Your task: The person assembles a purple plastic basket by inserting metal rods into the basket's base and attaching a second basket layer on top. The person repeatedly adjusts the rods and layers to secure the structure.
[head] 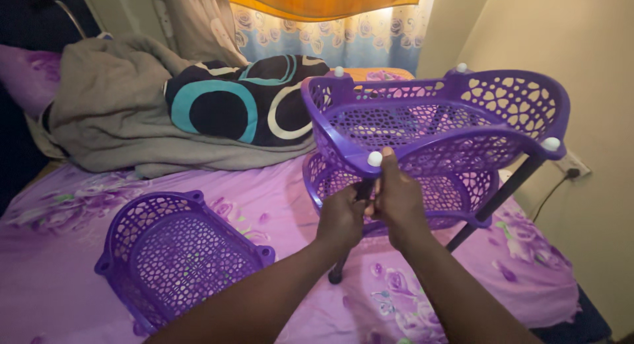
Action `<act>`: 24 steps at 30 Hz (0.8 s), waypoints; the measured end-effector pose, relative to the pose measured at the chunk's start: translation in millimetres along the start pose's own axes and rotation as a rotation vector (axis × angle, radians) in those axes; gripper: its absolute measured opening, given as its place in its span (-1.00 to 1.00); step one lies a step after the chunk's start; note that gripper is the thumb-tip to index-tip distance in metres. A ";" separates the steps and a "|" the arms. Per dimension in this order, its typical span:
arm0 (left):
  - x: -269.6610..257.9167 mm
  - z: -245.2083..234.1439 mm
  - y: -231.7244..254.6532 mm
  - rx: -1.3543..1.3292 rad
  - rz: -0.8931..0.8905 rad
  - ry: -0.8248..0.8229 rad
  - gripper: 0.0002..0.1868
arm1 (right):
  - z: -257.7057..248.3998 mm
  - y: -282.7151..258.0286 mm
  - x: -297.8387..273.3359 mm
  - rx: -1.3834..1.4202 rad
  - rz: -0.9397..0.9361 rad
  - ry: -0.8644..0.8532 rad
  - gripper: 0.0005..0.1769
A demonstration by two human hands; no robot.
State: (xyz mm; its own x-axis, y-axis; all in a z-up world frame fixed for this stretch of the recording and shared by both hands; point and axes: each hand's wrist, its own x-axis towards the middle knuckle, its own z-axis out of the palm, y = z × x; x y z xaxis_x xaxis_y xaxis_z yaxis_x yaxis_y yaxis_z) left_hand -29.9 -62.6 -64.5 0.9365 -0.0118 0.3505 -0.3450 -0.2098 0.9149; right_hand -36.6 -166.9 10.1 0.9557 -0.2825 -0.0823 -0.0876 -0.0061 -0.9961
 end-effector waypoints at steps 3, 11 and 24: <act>16.7 3.0 -0.4 -0.012 -0.190 -0.083 -0.76 | -0.5 -3.8 10.0 0.025 -0.031 -0.020 -0.25; 28.9 -22.0 -30.1 0.252 -0.131 -0.057 -0.33 | -4.7 -1.4 19.1 -0.129 -0.065 -0.036 -0.15; 74.6 -45.8 53.5 -0.585 -0.629 0.023 -0.30 | 7.6 -8.2 18.6 -0.023 0.131 -0.122 -0.23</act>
State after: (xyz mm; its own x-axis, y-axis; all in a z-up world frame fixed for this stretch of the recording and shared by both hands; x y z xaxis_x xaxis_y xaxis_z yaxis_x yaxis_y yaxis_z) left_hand 18.6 -29.8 19.8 0.9651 -0.0416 -0.2585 0.2553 0.3671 0.8945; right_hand -16.0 -164.9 16.5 0.9627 -0.1634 -0.2156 -0.2184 0.0011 -0.9759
